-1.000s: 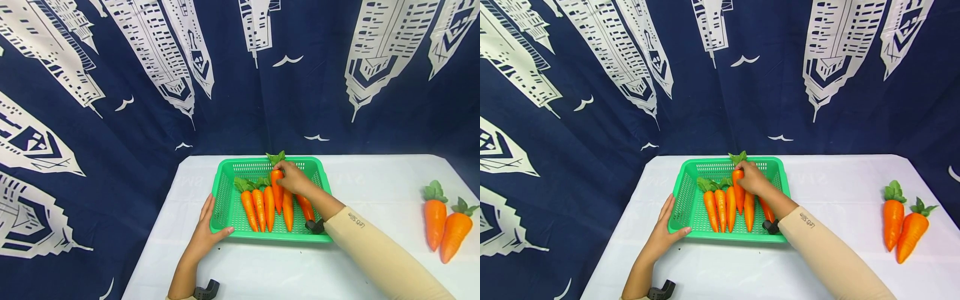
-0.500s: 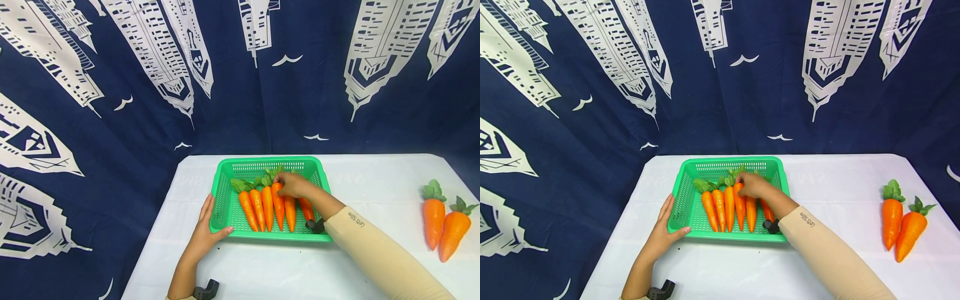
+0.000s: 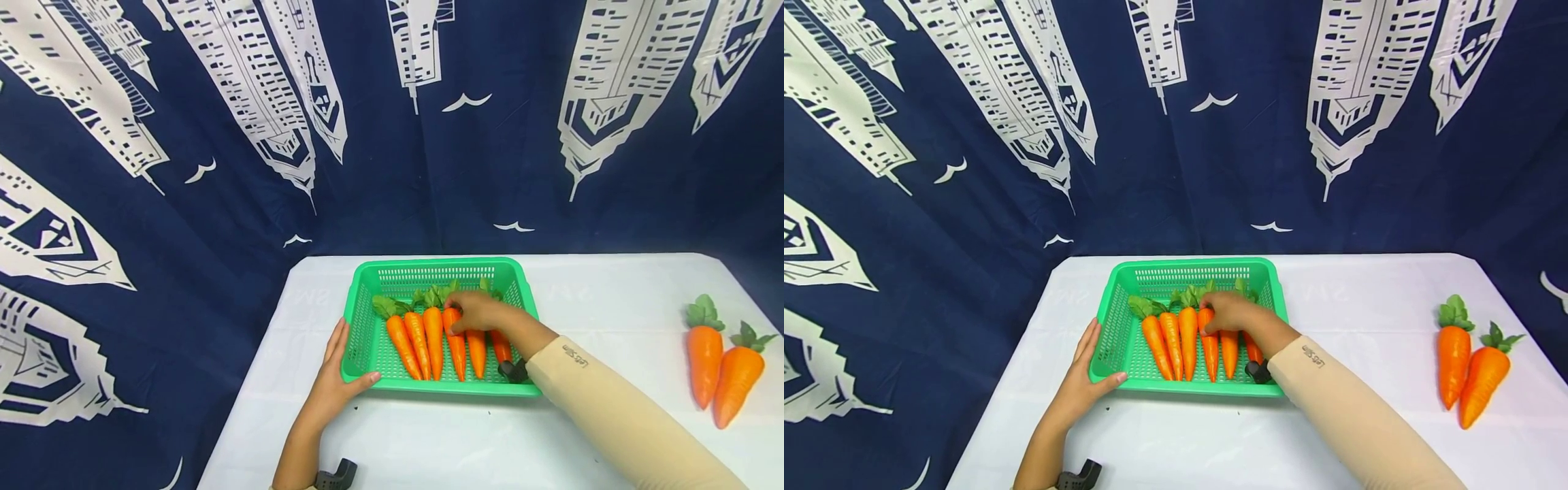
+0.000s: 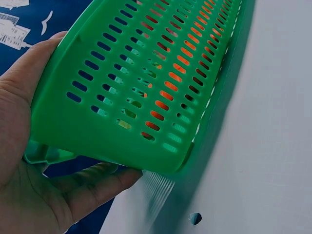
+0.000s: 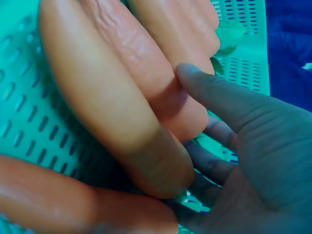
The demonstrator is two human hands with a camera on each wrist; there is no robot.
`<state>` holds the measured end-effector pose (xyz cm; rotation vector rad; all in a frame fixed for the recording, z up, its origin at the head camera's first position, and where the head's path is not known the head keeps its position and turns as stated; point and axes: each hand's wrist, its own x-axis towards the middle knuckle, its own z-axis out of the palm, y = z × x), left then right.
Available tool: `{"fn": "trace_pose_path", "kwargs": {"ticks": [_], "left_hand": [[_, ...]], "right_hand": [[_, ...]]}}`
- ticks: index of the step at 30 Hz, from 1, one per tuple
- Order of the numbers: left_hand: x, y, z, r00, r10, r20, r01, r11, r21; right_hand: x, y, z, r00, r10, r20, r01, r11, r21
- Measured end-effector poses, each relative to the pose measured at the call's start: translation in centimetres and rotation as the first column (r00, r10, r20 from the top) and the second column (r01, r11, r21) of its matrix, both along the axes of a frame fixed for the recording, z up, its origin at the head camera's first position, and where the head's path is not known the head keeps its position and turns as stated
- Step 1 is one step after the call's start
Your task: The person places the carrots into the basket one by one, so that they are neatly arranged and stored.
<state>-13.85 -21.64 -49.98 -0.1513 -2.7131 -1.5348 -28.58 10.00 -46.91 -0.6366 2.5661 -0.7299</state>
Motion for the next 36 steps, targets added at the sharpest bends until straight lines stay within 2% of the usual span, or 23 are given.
{"fn": "trace_pose_path", "kwargs": {"ticks": [2,6,11,15,23,28,32,36], "left_hand": [[0.0,0.0,-0.1,1.000,0.001,-0.004,-0.001,1.000,-0.005],[0.0,0.0,-0.1,1.000,-0.004,-0.012,0.004,1.000,-0.013],[0.0,0.1,0.0,1.000,-0.008,-0.009,0.007,1.000,-0.010],[0.0,0.0,0.0,1.000,-0.011,-0.010,0.011,1.000,-0.011],[0.0,0.1,0.0,1.000,-0.013,-0.015,0.013,1.000,-0.004],[0.1,0.0,-0.1,1.000,-0.011,-0.015,0.011,1.000,-0.008],[0.0,0.0,0.0,1.000,-0.009,-0.012,0.009,1.000,-0.003],[0.0,0.0,-0.1,1.000,-0.010,-0.007,0.010,1.000,0.004]], "right_hand": [[0.0,0.0,-0.1,1.000,0.021,-0.007,-0.021,1.000,-0.005],[-0.2,0.2,-0.2,1.000,0.013,0.011,-0.012,0.998,-0.063],[-0.3,0.6,0.1,0.999,-0.032,0.044,0.039,0.984,-0.176],[-0.3,0.9,0.7,0.998,-0.053,0.038,0.060,0.968,-0.244],[-0.1,2.3,2.3,0.993,-0.104,0.056,0.117,0.939,-0.323],[0.2,3.4,4.0,0.991,-0.127,0.035,0.130,0.912,-0.388],[0.4,4.9,5.1,0.986,-0.162,0.049,0.168,0.892,-0.420],[0.7,6.5,6.0,0.982,-0.186,0.043,0.187,0.893,-0.410]]}}
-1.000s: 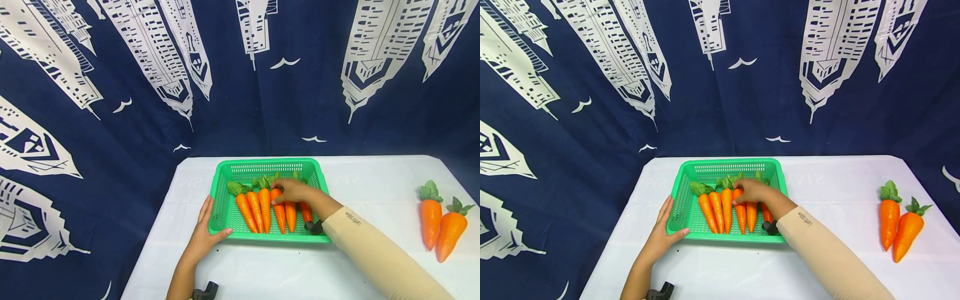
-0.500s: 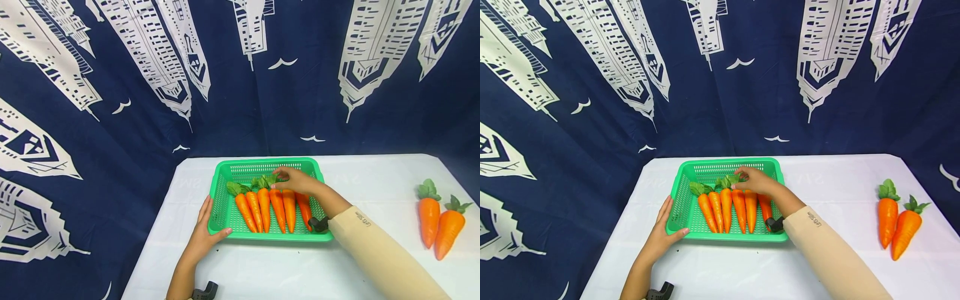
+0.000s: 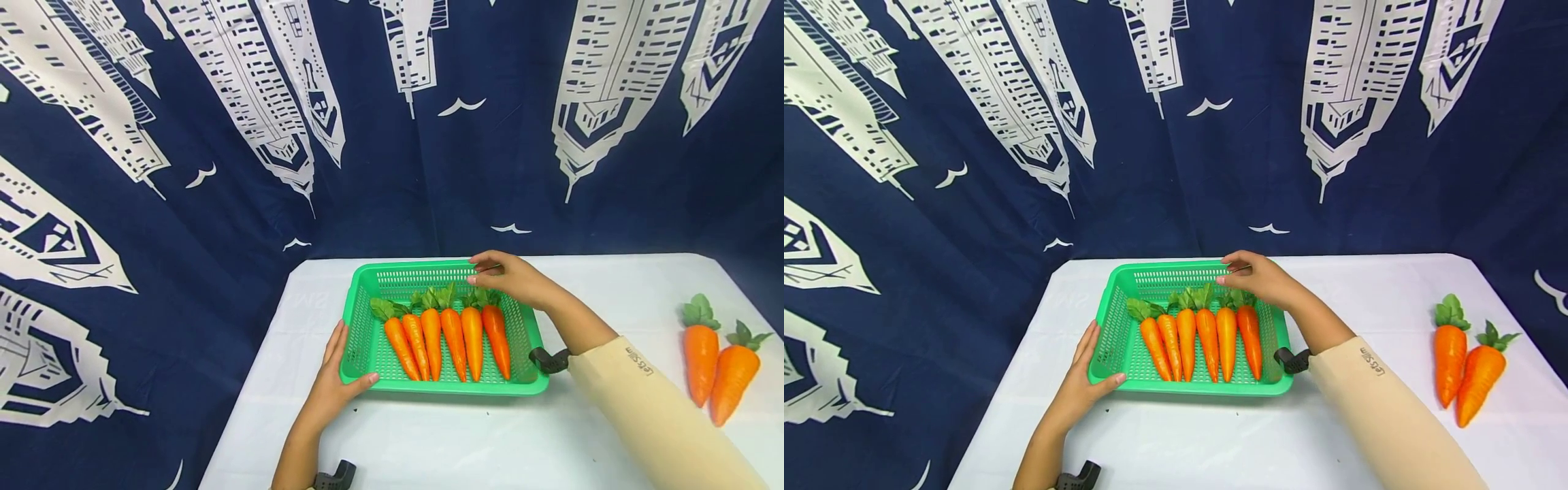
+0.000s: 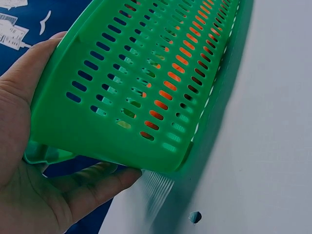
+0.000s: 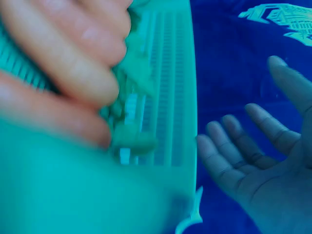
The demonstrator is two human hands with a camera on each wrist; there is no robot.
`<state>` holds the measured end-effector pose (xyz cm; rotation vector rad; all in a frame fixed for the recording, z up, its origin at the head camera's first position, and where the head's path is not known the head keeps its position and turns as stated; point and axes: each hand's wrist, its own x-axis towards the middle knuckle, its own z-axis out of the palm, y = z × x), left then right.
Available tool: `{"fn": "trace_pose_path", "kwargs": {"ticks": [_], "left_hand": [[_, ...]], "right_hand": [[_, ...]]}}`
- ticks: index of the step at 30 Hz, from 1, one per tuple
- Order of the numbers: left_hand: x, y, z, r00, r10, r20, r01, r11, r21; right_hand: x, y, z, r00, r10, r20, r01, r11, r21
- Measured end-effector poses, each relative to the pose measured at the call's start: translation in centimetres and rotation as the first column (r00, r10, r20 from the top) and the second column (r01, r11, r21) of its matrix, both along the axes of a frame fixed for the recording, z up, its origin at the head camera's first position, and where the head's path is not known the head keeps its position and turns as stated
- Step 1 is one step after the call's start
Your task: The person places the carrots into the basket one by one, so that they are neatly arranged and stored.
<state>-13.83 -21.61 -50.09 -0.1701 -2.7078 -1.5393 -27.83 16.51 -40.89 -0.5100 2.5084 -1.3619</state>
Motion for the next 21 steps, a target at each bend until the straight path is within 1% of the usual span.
{"fn": "trace_pose_path", "kwargs": {"ticks": [5,9,15,21], "left_hand": [[0.0,0.0,-0.1,1.000,0.002,0.001,-0.002,1.000,0.002],[0.0,0.0,-0.1,1.000,0.000,0.001,0.000,1.000,0.008],[0.1,0.2,-0.1,1.000,0.000,0.003,0.000,1.000,0.003],[0.1,0.1,0.1,1.000,0.002,-0.002,-0.002,1.000,-0.014]], "right_hand": [[0.6,2.0,0.8,0.999,-0.024,-0.034,0.026,0.999,0.037],[1.0,3.9,0.9,0.997,-0.052,-0.059,0.056,0.996,0.071],[1.8,6.8,0.1,0.989,-0.130,-0.070,0.138,0.981,0.133],[2.7,10.0,-0.9,0.975,-0.210,-0.076,0.219,0.966,0.140]]}}
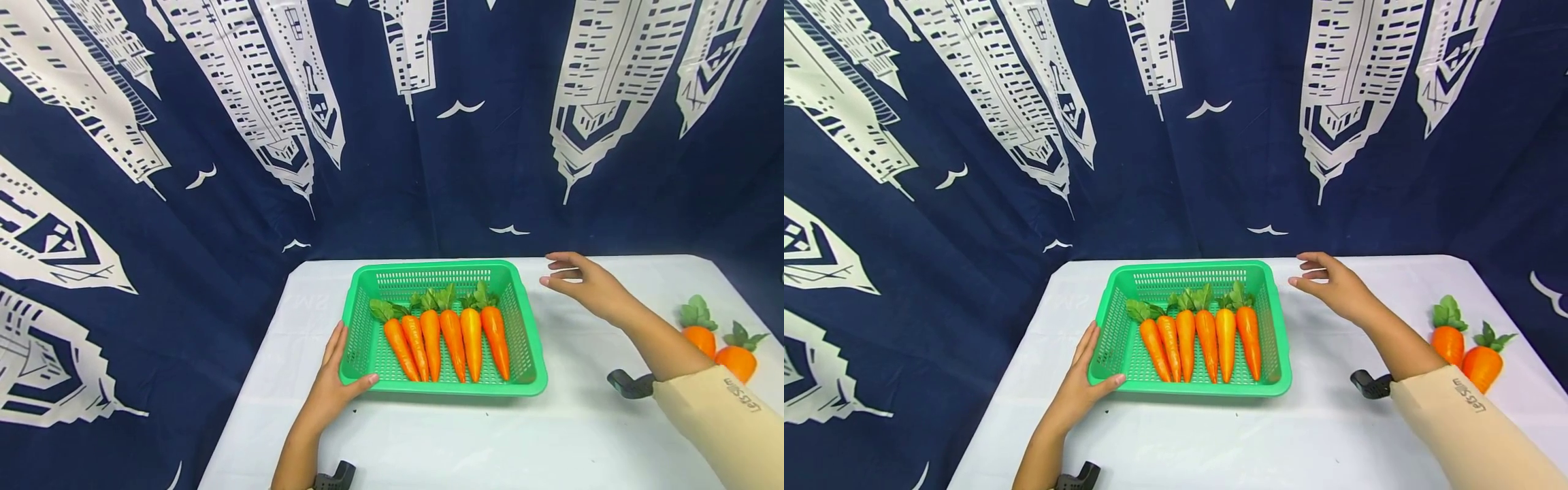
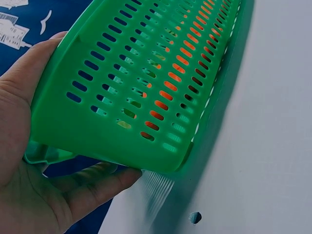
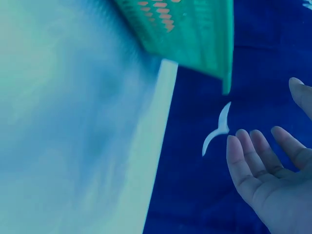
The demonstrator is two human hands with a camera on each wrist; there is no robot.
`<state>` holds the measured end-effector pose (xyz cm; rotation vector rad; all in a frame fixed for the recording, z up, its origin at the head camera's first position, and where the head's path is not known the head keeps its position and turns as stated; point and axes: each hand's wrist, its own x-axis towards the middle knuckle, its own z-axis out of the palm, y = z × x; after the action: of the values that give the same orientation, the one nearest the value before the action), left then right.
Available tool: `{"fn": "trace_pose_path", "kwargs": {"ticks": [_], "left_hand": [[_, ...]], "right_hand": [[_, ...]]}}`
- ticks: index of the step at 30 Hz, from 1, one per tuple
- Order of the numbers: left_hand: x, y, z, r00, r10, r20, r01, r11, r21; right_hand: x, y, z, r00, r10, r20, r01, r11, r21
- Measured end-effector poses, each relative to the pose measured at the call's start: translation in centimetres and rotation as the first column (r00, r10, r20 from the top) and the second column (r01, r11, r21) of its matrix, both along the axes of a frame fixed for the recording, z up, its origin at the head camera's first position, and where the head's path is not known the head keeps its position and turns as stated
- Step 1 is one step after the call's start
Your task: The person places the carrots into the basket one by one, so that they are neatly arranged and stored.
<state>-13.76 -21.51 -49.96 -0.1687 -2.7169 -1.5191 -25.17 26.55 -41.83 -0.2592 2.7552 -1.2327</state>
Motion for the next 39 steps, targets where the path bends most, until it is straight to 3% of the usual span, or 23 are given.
{"fn": "trace_pose_path", "kwargs": {"ticks": [9,21,27,30,35,39], "left_hand": [[0.0,-0.2,0.0,1.000,0.006,0.010,-0.006,1.000,-0.004],[0.1,-0.3,0.1,1.000,0.000,0.004,0.000,1.000,-0.002],[0.0,-0.4,-0.1,1.000,-0.002,0.001,0.002,1.000,0.000],[0.0,-0.4,-0.3,1.000,0.004,0.003,-0.004,1.000,-0.003],[0.0,-0.4,-0.4,1.000,0.009,0.002,-0.009,1.000,-0.005],[0.1,-0.5,-0.4,1.000,0.006,-0.003,-0.006,1.000,-0.004]], "right_hand": [[1.3,4.1,-1.4,0.993,-0.103,-0.053,0.106,0.993,0.048],[4.3,10.4,-3.2,0.976,-0.215,0.025,0.212,0.973,0.093],[5.9,13.7,-4.7,0.959,-0.283,0.003,0.281,0.952,0.120],[6.6,15.0,-5.5,0.944,-0.329,0.026,0.325,0.940,0.102],[7.8,16.4,-6.5,0.892,-0.441,0.098,0.434,0.897,0.084],[8.5,17.9,-8.0,0.864,-0.497,0.077,0.490,0.867,0.090]]}}
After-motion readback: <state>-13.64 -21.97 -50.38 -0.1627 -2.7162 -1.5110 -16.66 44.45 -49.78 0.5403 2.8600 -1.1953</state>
